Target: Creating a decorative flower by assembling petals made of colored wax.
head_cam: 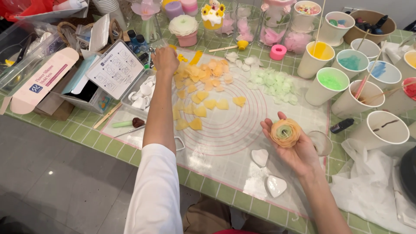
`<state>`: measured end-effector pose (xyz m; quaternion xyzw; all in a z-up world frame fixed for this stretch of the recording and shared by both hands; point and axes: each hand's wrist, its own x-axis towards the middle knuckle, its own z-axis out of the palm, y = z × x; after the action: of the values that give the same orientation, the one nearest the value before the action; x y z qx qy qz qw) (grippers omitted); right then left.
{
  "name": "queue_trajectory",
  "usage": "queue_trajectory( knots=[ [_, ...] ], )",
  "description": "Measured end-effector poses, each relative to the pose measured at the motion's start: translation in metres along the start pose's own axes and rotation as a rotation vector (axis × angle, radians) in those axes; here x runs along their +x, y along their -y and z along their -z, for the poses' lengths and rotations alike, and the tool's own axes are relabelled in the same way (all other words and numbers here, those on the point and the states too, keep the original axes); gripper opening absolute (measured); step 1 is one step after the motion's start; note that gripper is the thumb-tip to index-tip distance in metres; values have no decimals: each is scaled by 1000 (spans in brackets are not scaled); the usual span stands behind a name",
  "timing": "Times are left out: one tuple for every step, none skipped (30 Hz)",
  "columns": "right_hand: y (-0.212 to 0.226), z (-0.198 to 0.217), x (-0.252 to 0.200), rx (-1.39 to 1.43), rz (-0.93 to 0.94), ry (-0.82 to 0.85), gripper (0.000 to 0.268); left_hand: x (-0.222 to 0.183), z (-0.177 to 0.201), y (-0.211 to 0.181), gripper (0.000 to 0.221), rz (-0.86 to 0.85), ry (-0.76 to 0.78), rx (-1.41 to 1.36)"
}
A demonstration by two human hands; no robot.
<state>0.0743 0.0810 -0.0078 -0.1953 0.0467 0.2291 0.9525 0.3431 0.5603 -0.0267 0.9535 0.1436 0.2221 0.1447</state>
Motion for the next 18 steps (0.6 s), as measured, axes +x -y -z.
queue_trajectory(
  knots=[
    [0,-1,1,-1,3,1,43,0,-5,0,18,-2,-1,-2],
    [0,-1,1,-2,2,-9,42,-1,-10,1,17,-8,-7,23],
    [0,-2,0,-5,1,-20,42,-2,-15,1,17,-14,-12,46],
    [-2,-7,0,-7,5,-20,42,-3,-17,1,17,-16,-13,43],
    [-3,-11,-1,-1,3,-35,45,-5,-20,-1,16,-46,-9,63],
    [-3,-15,-2,4,2,-50,48,-6,-23,-2,15,-75,-6,84],
    [-2,-16,-2,5,5,-53,48,-9,-15,-7,15,-77,-3,82],
    [0,-16,-2,26,-2,-43,49,-12,-6,-13,14,-95,-13,104],
    [1,-16,-3,50,-10,-35,51,-16,2,-17,13,-113,-20,128],
    [2,-13,-2,53,-8,-39,51,-16,8,-19,13,-115,-16,129],
    [3,-10,-2,61,-8,-23,50,-14,14,-22,9,-108,-81,10],
    [4,-8,-1,69,-9,-7,49,-13,21,-25,6,-100,-146,-109],
    [5,-9,-1,72,-6,-6,49,-12,26,-26,6,-104,-146,-108],
    [5,-10,-2,42,7,0,48,-12,31,-28,8,-19,-21,-515],
    [6,-11,-3,13,21,5,47,-13,36,-30,11,70,112,-918],
    [6,-10,-2,16,24,5,47,-23,50,-40,11,66,114,-917],
    [8,-9,-2,-2,29,28,47,-31,64,-53,13,69,218,-1033],
    [10,-8,-2,-20,35,52,46,-39,78,-66,15,73,325,-1148]
  ],
)
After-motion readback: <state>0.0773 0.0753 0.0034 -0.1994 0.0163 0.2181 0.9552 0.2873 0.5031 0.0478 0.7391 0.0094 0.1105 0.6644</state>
